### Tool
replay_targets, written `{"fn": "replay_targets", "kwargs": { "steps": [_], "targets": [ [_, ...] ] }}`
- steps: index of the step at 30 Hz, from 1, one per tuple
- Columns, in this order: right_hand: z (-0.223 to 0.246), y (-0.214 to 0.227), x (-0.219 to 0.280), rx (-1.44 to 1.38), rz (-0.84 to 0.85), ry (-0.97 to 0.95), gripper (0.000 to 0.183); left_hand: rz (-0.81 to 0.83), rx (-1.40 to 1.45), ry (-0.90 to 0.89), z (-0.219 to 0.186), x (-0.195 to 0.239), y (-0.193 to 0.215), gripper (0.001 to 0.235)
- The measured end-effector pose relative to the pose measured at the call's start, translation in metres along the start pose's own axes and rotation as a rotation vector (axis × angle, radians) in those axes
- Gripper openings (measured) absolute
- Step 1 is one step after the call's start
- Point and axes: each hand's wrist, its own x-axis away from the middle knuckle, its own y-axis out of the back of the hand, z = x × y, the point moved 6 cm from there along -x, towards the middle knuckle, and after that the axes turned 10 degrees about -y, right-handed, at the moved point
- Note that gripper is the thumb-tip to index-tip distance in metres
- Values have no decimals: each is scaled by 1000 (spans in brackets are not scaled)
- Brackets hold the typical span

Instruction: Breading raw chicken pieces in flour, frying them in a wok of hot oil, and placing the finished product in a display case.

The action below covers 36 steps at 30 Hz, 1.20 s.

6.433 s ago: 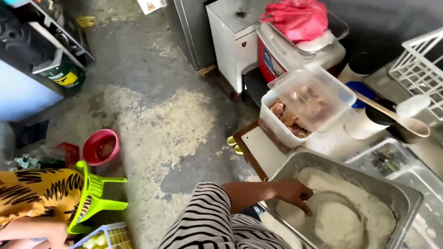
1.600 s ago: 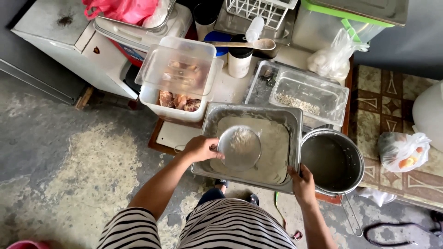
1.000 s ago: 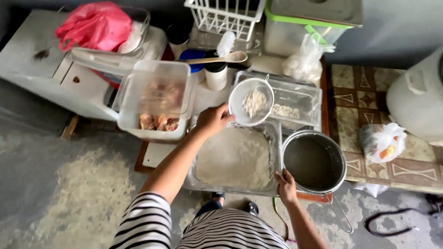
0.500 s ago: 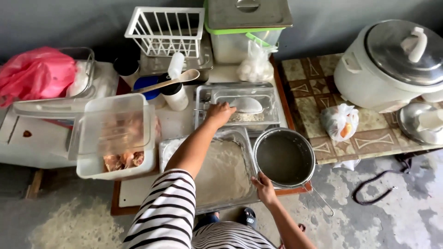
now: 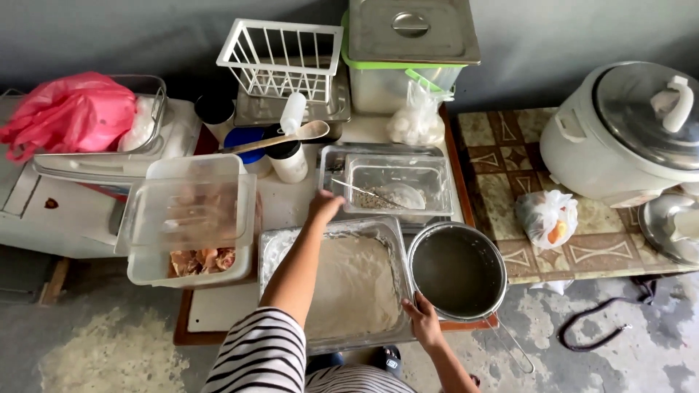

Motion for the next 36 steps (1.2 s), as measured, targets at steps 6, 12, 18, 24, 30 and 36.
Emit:
{"fn": "replay_targets", "kwargs": {
  "steps": [6, 12, 18, 24, 30, 36],
  "targets": [
    [-2, 1, 3, -15, 1, -38, 20, 80, 236, 41, -25, -12, -37, 63],
    [-2, -1, 5, -113, 28, -122, 18, -71, 139, -207, -57, 5, 20, 5],
    [-8, 6, 6, -95, -13, -135, 19, -129, 577, -356, -136, 54, 175, 16],
    [-9, 10, 10, -106, -92, -153, 20, -479, 583, -640, -172, -64, 312, 8],
    [-9, 10, 14, -53, -72, -64, 23, -936, -22, -847, -163, -232, 348, 23],
    [-51, 30, 15, -55, -269, -163, 25, -797, 167, -604, -135, -279, 334, 19]
  ]
}}
